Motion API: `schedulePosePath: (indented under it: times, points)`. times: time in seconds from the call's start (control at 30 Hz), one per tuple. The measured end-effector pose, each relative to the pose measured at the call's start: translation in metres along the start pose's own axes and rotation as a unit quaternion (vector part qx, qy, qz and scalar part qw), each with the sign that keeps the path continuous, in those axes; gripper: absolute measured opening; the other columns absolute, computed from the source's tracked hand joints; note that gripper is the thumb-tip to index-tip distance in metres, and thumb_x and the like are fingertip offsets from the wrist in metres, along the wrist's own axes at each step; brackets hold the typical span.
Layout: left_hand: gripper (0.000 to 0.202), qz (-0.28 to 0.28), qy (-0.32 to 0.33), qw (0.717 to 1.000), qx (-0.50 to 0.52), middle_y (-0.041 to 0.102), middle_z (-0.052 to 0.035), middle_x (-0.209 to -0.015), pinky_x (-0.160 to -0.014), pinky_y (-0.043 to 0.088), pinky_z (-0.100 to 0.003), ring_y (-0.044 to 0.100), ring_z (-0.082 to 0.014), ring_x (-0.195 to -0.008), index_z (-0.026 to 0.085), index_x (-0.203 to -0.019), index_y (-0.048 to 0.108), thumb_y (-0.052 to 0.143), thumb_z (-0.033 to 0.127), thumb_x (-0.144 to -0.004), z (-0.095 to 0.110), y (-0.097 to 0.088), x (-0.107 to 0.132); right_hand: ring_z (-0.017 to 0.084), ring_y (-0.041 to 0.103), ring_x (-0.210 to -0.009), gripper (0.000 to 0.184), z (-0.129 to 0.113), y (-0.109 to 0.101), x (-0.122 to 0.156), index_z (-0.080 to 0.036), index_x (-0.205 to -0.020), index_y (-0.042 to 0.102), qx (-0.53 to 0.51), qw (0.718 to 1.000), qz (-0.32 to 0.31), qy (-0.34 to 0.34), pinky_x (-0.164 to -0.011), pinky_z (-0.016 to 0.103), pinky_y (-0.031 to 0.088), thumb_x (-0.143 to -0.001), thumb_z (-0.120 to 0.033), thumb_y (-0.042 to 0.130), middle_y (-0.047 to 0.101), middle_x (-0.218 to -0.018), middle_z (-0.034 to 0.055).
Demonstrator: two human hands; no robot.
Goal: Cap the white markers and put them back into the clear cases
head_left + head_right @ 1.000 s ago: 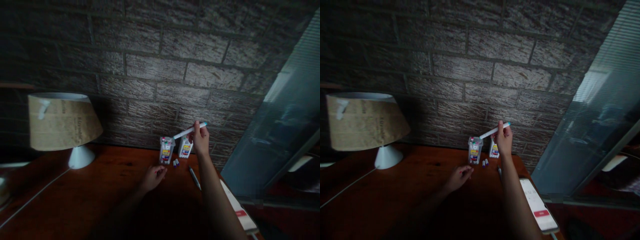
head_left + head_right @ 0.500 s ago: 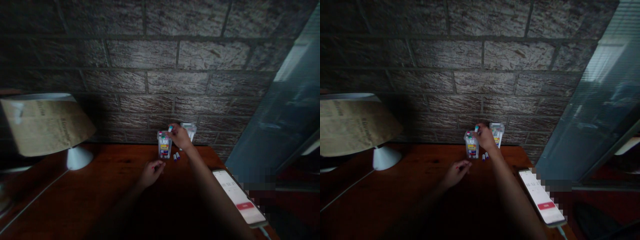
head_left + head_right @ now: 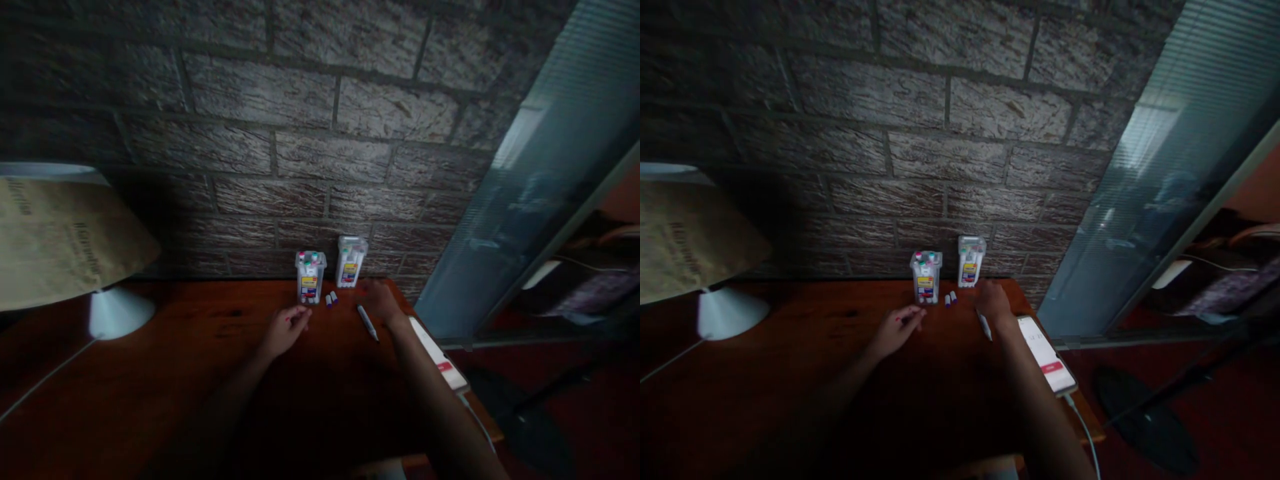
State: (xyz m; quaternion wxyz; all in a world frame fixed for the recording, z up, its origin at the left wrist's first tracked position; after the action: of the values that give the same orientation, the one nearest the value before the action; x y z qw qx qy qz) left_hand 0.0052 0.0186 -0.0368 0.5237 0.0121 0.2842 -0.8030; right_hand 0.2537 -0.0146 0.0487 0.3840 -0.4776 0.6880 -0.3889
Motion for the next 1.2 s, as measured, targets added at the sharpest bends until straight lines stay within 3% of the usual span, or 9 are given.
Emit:
schedulePosePath:
  times: [0.17,0.3,0.4,0.47,0.6,0.73,0.83,0.97,1.2]
  points:
    - [0.043,-0.009,-0.019,1.000,0.011,0.067,-0.0024,-0.064,-0.063,0.044,-0.025,0.063,-0.0162,-0.062,0.017,-0.081,0.067,0.050,0.055,-0.090,0.002,0.000,0.001,0.031,0.071,-0.102,0.022,0.033,0.033,0.012,-0.011,-0.093,0.076,0.016,0.996,-0.035,0.085,-0.082,0.031,0.050,-0.080,-0.028,0.072,0.076,-0.101,0.0190]
    - [0.044,-0.007,-0.027,0.999,0.035,0.068,-0.0029,-0.066,-0.063,0.045,-0.025,0.062,-0.0149,-0.062,0.017,-0.080,0.067,0.053,0.057,-0.089,0.007,0.001,0.003,0.026,0.072,-0.086,0.016,0.027,0.035,0.010,-0.014,-0.074,0.075,-0.050,0.995,-0.072,0.055,-0.072,0.029,0.048,-0.083,-0.026,0.067,0.075,-0.079,0.0111]
    - [0.048,-0.041,-0.060,0.991,0.111,0.072,-0.0052,-0.077,-0.057,0.045,-0.025,0.058,-0.0126,-0.056,0.015,-0.091,0.068,0.058,0.062,-0.085,0.011,0.006,0.004,0.019,0.070,-0.077,0.026,0.009,0.040,0.015,-0.017,-0.091,0.076,-0.132,0.985,-0.108,0.005,-0.063,0.025,0.046,-0.089,-0.038,0.061,0.074,-0.080,0.0055]
    - [0.053,-0.076,-0.073,0.981,0.160,0.075,-0.0079,-0.086,-0.057,0.047,-0.025,0.060,-0.0127,-0.058,0.013,-0.097,0.069,0.063,0.063,-0.082,0.014,0.010,0.004,0.015,0.068,-0.073,0.035,-0.006,0.048,0.021,-0.019,-0.101,0.074,-0.234,0.961,-0.142,-0.027,-0.059,0.023,0.045,-0.089,-0.049,0.059,0.074,-0.083,0.0031]
    - [0.055,-0.098,-0.087,0.963,0.234,0.076,-0.0109,-0.095,-0.073,0.053,-0.028,0.071,-0.0198,-0.083,0.012,-0.099,0.072,0.072,0.062,-0.075,0.017,0.011,0.003,0.015,0.065,-0.069,0.047,-0.026,0.067,0.024,-0.017,-0.093,0.069,-0.494,0.848,-0.185,-0.058,-0.056,0.022,0.043,-0.075,-0.060,0.071,0.070,-0.079,0.0035]
    - [0.062,-0.051,-0.142,0.953,0.263,0.076,-0.0100,-0.084,-0.061,0.049,-0.025,0.069,-0.0186,-0.072,0.012,-0.098,0.070,0.077,0.065,-0.068,0.016,0.007,0.002,0.020,0.067,-0.084,0.052,-0.014,0.078,0.011,-0.017,-0.098,0.070,-0.417,0.907,-0.005,-0.064,-0.073,0.032,0.053,-0.086,-0.065,0.056,0.072,-0.092,0.0092]
    - [0.066,-0.025,-0.156,0.946,0.284,0.075,-0.0093,-0.079,-0.057,0.046,-0.025,0.068,-0.0187,-0.068,0.012,-0.098,0.068,0.079,0.066,-0.063,0.018,0.005,0.001,0.029,0.057,-0.124,0.053,-0.002,0.090,0.000,-0.017,-0.124,0.066,-0.229,0.958,0.126,-0.119,-0.106,0.044,0.046,-0.083,-0.051,0.068,0.062,-0.133,0.0163]
    - [0.062,-0.013,-0.153,0.945,0.289,0.074,-0.0079,-0.077,-0.056,0.045,-0.024,0.066,-0.0166,-0.064,0.013,-0.093,0.068,0.080,0.065,-0.063,0.021,0.003,0.001,0.030,0.050,-0.134,0.045,-0.002,0.105,-0.004,-0.020,-0.128,0.067,-0.053,0.981,0.026,-0.187,-0.114,0.049,0.038,-0.087,-0.039,0.068,0.056,-0.144,0.0151]
    - [0.053,0.013,-0.139,0.952,0.274,0.070,-0.0031,-0.072,-0.060,0.047,-0.025,0.064,-0.0152,-0.066,0.014,-0.083,0.065,0.082,0.060,-0.063,0.016,0.001,0.000,0.020,0.064,-0.113,0.027,-0.007,0.083,0.008,-0.021,-0.106,0.076,-0.072,0.972,-0.053,-0.218,-0.106,0.032,0.045,-0.094,-0.015,0.053,0.072,-0.117,0.0075]
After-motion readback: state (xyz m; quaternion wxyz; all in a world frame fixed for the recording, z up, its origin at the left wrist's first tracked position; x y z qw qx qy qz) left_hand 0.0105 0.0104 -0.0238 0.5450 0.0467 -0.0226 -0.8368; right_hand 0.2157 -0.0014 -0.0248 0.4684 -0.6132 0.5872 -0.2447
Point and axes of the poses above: each hand's wrist, its own x-axis away from the middle knuckle, its own y-axis out of the palm, z = x × y, the point moved 1 cm from there along -x, towards the middle knuckle
